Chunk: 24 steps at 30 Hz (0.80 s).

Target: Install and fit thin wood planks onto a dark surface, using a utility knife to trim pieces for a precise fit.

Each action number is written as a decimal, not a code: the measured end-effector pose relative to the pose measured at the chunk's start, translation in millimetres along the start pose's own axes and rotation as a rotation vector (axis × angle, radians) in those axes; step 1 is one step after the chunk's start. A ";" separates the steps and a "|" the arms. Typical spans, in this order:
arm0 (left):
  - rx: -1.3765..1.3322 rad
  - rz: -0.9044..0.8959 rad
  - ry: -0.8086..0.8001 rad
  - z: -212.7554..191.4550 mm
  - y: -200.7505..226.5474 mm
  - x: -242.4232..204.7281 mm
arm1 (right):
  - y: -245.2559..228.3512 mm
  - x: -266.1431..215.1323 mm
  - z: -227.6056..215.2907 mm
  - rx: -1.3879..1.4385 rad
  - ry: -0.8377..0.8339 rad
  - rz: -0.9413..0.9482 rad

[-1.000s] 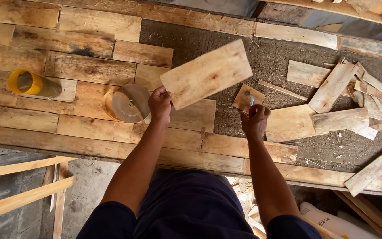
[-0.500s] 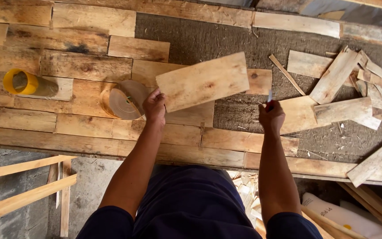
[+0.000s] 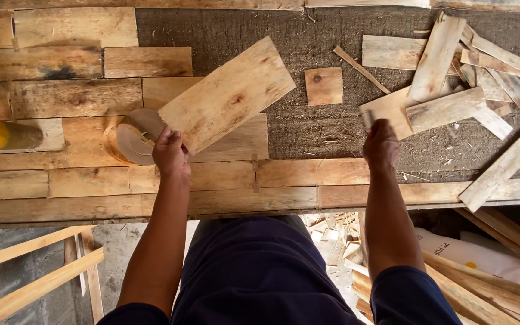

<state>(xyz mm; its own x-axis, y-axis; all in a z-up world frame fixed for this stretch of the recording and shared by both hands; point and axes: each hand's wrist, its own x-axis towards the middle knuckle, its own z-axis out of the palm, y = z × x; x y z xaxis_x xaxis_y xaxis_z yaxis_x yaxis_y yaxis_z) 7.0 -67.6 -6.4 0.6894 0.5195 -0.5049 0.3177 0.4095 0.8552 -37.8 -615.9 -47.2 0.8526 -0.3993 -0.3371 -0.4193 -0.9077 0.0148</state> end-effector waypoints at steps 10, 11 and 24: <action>-0.031 -0.051 0.010 -7.1 -18.4 -12.5 | -103.7 -9.5 -24.0 1.127 -0.015 -0.207; -0.034 -0.038 0.000 -9.7 -24.4 -6.7 | -116.2 -10.8 -33.8 0.627 0.117 -0.493; 0.009 0.036 -0.078 3.4 -48.3 -6.1 | -106.4 -12.6 -53.5 1.410 0.004 -0.060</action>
<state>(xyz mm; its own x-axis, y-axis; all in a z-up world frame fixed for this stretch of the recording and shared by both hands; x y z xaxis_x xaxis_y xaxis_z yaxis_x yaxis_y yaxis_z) -10.4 -93.1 -44.2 0.7489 0.4736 -0.4635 0.2974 0.3849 0.8737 12.7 -521.1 5.8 0.8798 -0.3681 -0.3008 -0.3365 -0.0353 -0.9410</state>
